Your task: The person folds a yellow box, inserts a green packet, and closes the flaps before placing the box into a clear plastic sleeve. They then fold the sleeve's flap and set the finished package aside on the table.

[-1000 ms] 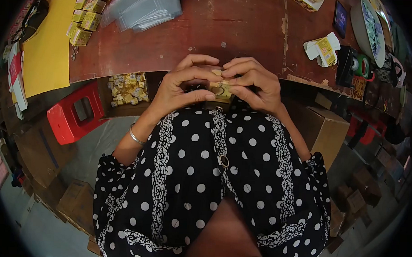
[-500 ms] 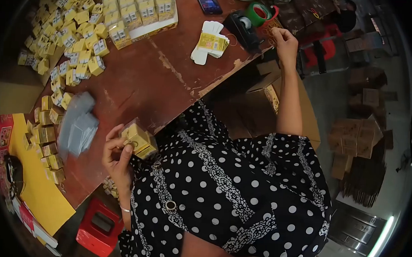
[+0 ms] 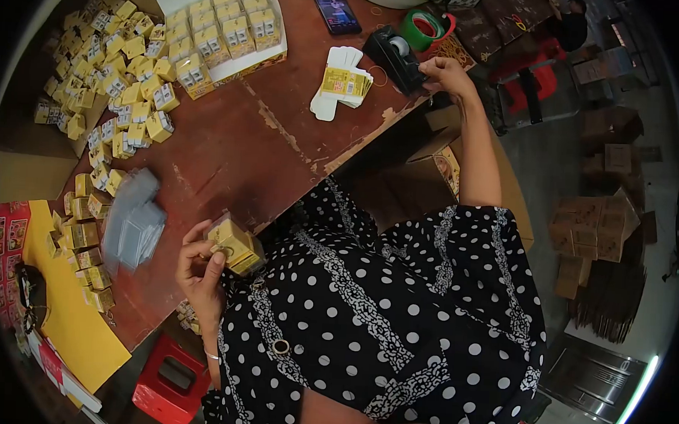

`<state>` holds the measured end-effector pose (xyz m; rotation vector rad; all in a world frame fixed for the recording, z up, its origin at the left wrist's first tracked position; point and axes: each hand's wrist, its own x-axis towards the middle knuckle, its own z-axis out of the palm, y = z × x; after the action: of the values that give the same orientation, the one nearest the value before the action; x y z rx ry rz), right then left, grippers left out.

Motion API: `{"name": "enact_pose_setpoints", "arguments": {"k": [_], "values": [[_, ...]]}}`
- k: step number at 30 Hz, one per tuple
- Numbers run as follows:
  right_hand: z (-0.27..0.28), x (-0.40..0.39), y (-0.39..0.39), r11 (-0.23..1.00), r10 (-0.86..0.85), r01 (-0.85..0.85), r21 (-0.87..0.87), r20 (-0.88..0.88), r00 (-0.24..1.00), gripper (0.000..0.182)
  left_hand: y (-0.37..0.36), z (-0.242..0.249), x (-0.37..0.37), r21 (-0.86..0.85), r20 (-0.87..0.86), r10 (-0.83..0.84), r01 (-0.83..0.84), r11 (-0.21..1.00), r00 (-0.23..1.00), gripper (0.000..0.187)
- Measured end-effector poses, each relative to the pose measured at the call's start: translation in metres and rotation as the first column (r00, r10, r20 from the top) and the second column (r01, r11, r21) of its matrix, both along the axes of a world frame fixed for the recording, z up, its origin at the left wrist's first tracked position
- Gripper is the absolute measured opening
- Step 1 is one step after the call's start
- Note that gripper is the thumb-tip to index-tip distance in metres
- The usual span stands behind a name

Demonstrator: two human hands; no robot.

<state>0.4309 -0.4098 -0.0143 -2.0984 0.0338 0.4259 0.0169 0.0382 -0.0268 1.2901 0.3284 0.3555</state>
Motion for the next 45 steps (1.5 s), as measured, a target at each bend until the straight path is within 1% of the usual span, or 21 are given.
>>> {"name": "enact_pose_setpoints", "arguments": {"k": [6,10,12,13,15,19,21,24,26,27,28,29,30,32,34,36,37,38,39,40,45], "values": [[0.002,-0.009,-0.002,0.97,-0.095,0.107,0.217,-0.067,0.993,0.019,-0.008,0.005,0.004,-0.033,-0.001,-0.038,0.038,0.999,0.999,0.018],[-0.002,-0.026,-0.009,0.928,-0.106,0.108,0.357,-0.026,0.994,0.017,-0.009,0.005,0.006,-0.006,-0.01,-0.06,0.06,0.998,0.998,0.021],[-0.009,-0.034,-0.019,0.796,-0.132,0.121,0.593,-0.025,0.991,0.016,-0.008,0.001,0.007,-0.008,-0.004,-0.058,0.058,0.998,0.998,0.021],[-0.018,-0.034,-0.021,0.796,-0.134,0.123,0.593,-0.026,0.991,0.016,-0.007,0.0,0.007,-0.01,0.001,-0.057,0.057,0.998,0.998,0.022],[-0.034,-0.038,-0.022,0.825,-0.144,0.073,0.561,0.084,0.986,0.015,-0.008,0.001,0.008,-0.016,0.002,-0.068,0.068,0.998,0.998,0.022],[-0.043,-0.045,-0.011,0.856,-0.243,0.153,0.493,0.122,0.962,0.014,-0.009,0.004,0.01,-0.04,0.029,-0.06,0.061,0.997,0.998,0.023],[-0.045,-0.048,-0.008,0.869,-0.272,0.14,0.475,0.223,0.936,0.014,-0.01,0.004,0.011,-0.064,0.041,-0.034,0.036,0.997,0.999,0.022],[-0.051,-0.045,-0.013,0.934,-0.206,0.074,0.35,0.354,0.912,0.016,-0.007,0.005,0.015,-0.107,0.049,-0.003,0.008,0.994,0.999,0.021],[-0.047,-0.047,-0.017,0.991,-0.132,0.098,0.094,0.499,0.856,0.017,-0.006,0.008,0.018,-0.128,0.079,0.016,-0.005,0.992,0.997,0.021],[-0.053,-0.033,-0.039,0.968,0.071,0.096,-0.232,0.617,0.783,0.019,-0.007,0.012,0.02,-0.124,0.065,0.017,-0.009,0.992,0.998,0.021],[-0.037,-0.044,-0.021,0.982,-0.009,0.129,-0.14,0.644,0.765,0.02,-0.004,0.017,0.02,-0.113,0.05,0.029,-0.024,0.993,0.998,0.021],[-0.028,-0.044,-0.017,0.982,0.001,0.136,-0.134,0.714,0.7,0.019,-0.003,0.02,0.023,-0.079,0.091,0.043,-0.036,0.996,0.995,0.021],[-0.016,-0.047,-0.005,0.983,0.073,0.105,-0.153,0.84,0.537,0.019,-0.004,0.023,0.026,-0.048,0.134,0.041,-0.035,0.998,0.99,0.022],[0.025,-0.087,0.057,0.978,-0.17,0.055,0.202,0.613,0.771,0.017,-0.004,0.033,0.03,0.135,0.152,0.053,-0.073,0.988,0.987,0.024],[0.055,-0.139,0.13,0.907,-0.109,-0.104,0.408,0.466,0.878,0.016,-0.007,0.037,0.035,0.191,0.181,0.063,-0.098,0.977,0.981,0.025],[0.062,-0.184,0.185,0.783,0.124,-0.357,0.509,0.434,0.892,0.016,-0.011,0.037,0.041,0.275,0.233,0.094,-0.158,0.948,0.968,0.024],[0.066,-0.206,0.209,0.741,0.197,-0.393,0.544,0.384,0.902,0.016,-0.012,0.038,0.042,0.273,0.235,0.094,-0.158,0.949,0.968,0.024],[0.069,-0.225,0.23,0.694,0.272,-0.424,0.582,0.334,0.903,0.016,-0.011,0.039,0.043,0.409,0.246,0.098,-0.195,0.891,0.964,0.024],[0.067,-0.239,0.247,0.645,0.321,-0.426,0.635,0.281,0.904,0.016,-0.011,0.041,0.043,0.537,0.256,0.102,-0.229,0.812,0.961,0.024],[0.065,-0.249,0.261,0.592,0.374,-0.422,0.686,0.23,0.899,0.016,-0.011,0.043,0.043,0.541,0.254,0.105,-0.231,0.809,0.962,0.024],[0.057,-0.267,0.293,0.582,0.419,-0.394,0.712,0.153,0.895,0.017,-0.013,0.041,0.044,0.575,0.364,0.144,-0.343,0.742,0.92,0.027]]}}
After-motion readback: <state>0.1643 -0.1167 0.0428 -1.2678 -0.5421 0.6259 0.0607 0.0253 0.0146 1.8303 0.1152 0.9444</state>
